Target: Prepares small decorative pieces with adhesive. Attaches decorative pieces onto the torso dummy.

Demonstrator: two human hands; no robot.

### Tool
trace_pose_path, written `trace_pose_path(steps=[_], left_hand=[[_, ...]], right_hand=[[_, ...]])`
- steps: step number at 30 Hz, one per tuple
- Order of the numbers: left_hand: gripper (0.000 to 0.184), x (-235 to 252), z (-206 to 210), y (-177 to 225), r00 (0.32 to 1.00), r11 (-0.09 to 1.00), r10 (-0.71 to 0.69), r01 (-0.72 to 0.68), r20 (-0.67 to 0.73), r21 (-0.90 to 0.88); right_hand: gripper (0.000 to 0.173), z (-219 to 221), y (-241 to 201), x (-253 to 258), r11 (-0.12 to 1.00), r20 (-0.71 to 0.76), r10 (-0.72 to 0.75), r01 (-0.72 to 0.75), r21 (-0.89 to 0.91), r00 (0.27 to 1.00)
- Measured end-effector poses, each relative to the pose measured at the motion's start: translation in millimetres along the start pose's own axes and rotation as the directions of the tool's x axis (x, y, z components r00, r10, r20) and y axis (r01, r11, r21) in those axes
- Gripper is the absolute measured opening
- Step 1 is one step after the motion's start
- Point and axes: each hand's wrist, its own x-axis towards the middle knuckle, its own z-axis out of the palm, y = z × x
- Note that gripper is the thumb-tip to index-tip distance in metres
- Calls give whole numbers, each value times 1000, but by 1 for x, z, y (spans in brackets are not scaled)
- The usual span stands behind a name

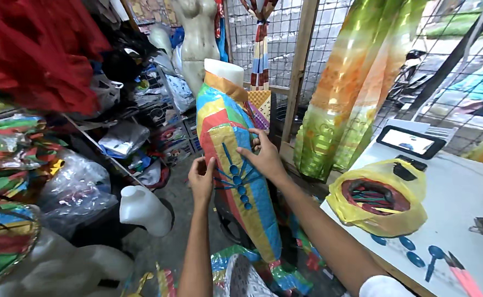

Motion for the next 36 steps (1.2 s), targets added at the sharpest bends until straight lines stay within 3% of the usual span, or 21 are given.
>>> trace_pose_path(steps=[3, 7, 11, 13, 15, 19, 28, 36], left_hand=[[15, 4, 1, 1, 999, 998, 39, -38, -10, 40], [15, 9, 4, -3, 997, 994, 79, -80, 21, 69], [20, 17, 10, -14, 991, 986, 106, -116, 79, 124], [28, 17, 13, -17, 992, 983, 117, -123, 55, 135], [50, 14, 16, -16, 996, 980, 83, -87, 29, 181], [77, 16, 30, -14, 998, 941, 19, -1, -52, 337], [71, 21, 46, -32, 983, 923, 99, -34, -153, 382], [83, 17, 50, -35, 979, 952, 50, 14, -200, 307]], right_hand=[[71, 6, -7, -9, 981, -81, -127, 113, -158, 989], [67, 14, -21, -2, 963, -90, -213, 193, -190, 973], [67, 23, -15, 22, 847, -71, -401, 340, -409, 913], [68, 22, -8, 37, 820, 32, -421, 396, -413, 906], [68, 18, -2, 51, 802, 127, -425, 438, -406, 896], [68, 17, 4, 64, 767, 196, -463, 501, -401, 865], [54, 22, 17, 63, 701, 173, -576, 591, -399, 799], [46, 18, 16, 58, 697, 216, -578, 614, -371, 787]])
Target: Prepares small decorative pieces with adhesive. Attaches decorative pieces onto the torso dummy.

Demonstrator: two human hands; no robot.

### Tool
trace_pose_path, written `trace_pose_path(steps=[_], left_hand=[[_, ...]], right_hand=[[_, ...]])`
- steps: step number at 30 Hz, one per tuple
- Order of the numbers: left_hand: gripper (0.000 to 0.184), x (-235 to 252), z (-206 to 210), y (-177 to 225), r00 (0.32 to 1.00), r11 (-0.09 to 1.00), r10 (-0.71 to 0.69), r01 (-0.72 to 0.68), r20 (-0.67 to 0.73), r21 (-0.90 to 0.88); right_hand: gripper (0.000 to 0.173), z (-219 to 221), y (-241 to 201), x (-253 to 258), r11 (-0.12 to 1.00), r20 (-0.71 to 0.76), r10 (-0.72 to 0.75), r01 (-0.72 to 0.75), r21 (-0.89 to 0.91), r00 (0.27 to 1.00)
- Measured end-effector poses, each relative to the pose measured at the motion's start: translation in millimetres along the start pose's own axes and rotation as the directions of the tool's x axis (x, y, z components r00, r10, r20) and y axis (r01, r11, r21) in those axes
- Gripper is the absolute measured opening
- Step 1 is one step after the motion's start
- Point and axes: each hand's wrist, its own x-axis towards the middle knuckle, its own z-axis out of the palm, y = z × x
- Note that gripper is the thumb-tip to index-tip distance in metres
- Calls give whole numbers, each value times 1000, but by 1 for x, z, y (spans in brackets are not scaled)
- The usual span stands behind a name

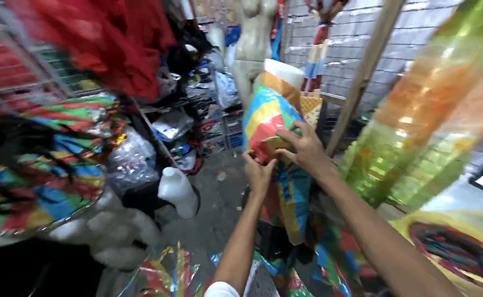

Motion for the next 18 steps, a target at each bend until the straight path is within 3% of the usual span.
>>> trace_pose_path(steps=[4, 6, 9, 11, 14, 16, 18], left_hand=[[92, 2, -6, 6, 998, 999, -41, 41, 40, -3], [99, -2, -9, -1, 998, 993, -58, 60, 25, -103], [102, -24, -16, -19, 980, 933, -183, 199, 80, -300], [95, -44, -21, -35, 939, 888, -276, 331, 205, -319], [79, -70, -28, -60, 816, 821, -331, 496, 474, -281], [65, -81, -29, -72, 751, 814, -311, 527, 582, -245], [48, -87, -30, -77, 739, 820, -298, 522, 604, -234]], right_hand=[[46, 4, 4, 2, 999, -39, -40, 41, 8, 998], [46, 6, 4, 2, 999, -57, -40, 40, 8, 998], [46, 4, 3, 1, 999, -68, -36, 36, 5, 997], [48, 1, 3, 1, 999, -57, -39, 39, 7, 998], [56, -5, 2, 3, 999, 8, -8, 8, 41, 1000], [65, -9, 2, 4, 999, 65, 22, -25, 39, 998], [75, -10, 3, 5, 998, 111, 51, -54, 29, 992]])
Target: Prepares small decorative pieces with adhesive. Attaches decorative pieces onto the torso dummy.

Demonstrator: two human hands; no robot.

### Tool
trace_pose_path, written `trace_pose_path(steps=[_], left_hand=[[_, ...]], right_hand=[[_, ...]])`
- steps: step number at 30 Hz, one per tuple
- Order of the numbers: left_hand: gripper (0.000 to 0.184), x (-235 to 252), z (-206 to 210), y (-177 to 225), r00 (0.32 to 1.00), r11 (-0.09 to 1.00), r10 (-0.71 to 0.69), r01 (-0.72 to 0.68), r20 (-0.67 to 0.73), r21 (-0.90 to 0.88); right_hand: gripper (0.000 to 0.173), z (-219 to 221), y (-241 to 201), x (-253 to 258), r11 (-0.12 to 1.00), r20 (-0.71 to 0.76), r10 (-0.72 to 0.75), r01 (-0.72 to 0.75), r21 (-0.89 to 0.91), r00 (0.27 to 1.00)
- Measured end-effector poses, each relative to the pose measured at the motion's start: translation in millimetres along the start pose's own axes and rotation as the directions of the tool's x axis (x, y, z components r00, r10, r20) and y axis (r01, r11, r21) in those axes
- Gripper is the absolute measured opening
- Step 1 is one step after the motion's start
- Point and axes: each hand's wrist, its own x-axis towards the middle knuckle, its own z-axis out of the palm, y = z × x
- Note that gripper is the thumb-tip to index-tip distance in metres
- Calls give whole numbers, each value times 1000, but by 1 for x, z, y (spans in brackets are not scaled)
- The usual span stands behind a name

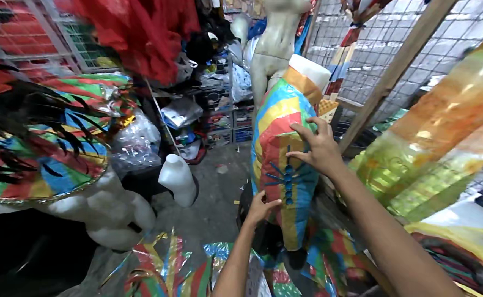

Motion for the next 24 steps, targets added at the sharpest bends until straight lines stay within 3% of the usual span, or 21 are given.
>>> trace_pose_path(steps=[5, 24], left_hand=[[20, -6, -3, -6, 1000, 997, 0, 1, -7, 78], [8, -19, -5, -7, 999, 998, 50, -51, 19, 41]], right_hand=[[77, 1, -1, 2, 998, 24, 58, -57, -17, 998], [75, 10, -4, 7, 993, 15, 110, -109, -41, 994]])
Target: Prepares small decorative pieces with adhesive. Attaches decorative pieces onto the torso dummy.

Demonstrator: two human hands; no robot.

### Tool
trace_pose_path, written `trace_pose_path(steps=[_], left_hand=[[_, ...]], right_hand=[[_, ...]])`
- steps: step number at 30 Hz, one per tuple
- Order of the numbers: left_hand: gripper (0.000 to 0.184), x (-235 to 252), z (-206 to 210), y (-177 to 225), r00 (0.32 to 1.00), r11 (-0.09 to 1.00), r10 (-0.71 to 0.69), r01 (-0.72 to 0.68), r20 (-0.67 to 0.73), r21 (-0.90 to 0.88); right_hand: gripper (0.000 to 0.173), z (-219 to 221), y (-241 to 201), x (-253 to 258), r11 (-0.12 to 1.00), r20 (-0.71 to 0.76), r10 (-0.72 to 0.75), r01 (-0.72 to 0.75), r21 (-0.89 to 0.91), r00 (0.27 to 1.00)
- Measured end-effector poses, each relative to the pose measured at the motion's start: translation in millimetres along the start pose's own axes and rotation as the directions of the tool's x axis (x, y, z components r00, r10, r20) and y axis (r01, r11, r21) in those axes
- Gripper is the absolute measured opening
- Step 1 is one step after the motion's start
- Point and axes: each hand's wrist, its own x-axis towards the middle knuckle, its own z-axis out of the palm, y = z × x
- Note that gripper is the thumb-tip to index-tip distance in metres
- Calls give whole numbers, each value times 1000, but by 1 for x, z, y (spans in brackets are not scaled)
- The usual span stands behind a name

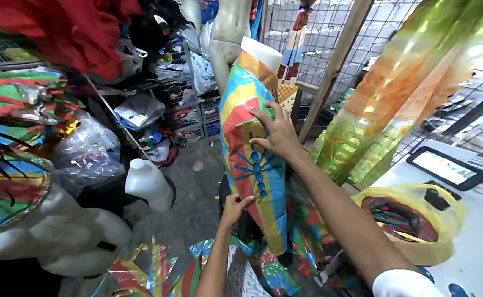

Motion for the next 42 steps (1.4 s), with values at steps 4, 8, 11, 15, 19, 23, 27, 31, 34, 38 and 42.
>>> trace_pose_path(steps=[4, 8, 11, 15, 19, 23, 27, 31, 34, 38, 42], left_hand=[[9, 2, 0, -4, 1000, 1000, -1, 1, -16, -5], [10, 9, -1, -9, 999, 999, 23, -22, -37, 25], [11, 18, 0, -10, 995, 996, 42, -34, -95, 88], [52, 20, -11, -1, 991, 983, 60, -37, -123, 181], [50, 17, -31, 50, 935, 948, 281, -235, -218, 214], [33, 31, -42, 110, 900, 894, 394, -327, -187, 307], [30, 48, -45, 135, 899, 813, 433, -357, -67, 461], [26, 51, -49, 142, 906, 789, 423, -350, -34, 505], [19, 53, -51, 140, 887, 779, 459, -374, -52, 503], [16, 57, -53, 132, 858, 797, 497, -393, -129, 460], [19, 64, -52, 125, 845, 796, 516, -411, -143, 443]], right_hand=[[79, -4, 2, 0, 1000, 32, -1, 1, -2, 999], [63, -8, 3, 6, 995, 22, 52, -53, 81, 998], [61, -10, -2, 7, 993, 30, 82, -84, 88, 996], [66, -31, -1, -14, 976, -67, 128, -114, 188, 989], [40, -55, 23, -42, 866, -111, 380, -312, 390, 918], [27, -53, 42, -54, 734, 166, 487, -505, 453, 857], [28, -32, 39, -60, 711, 376, 397, -540, 450, 837], [34, -20, 35, -55, 694, 390, 445, -586, 418, 806], [30, -16, 35, -54, 729, 333, 454, -559, 395, 827], [32, -13, 43, -60, 756, 322, 416, -521, 396, 850], [33, -14, 43, -63, 759, 264, 439, -512, 402, 859]])
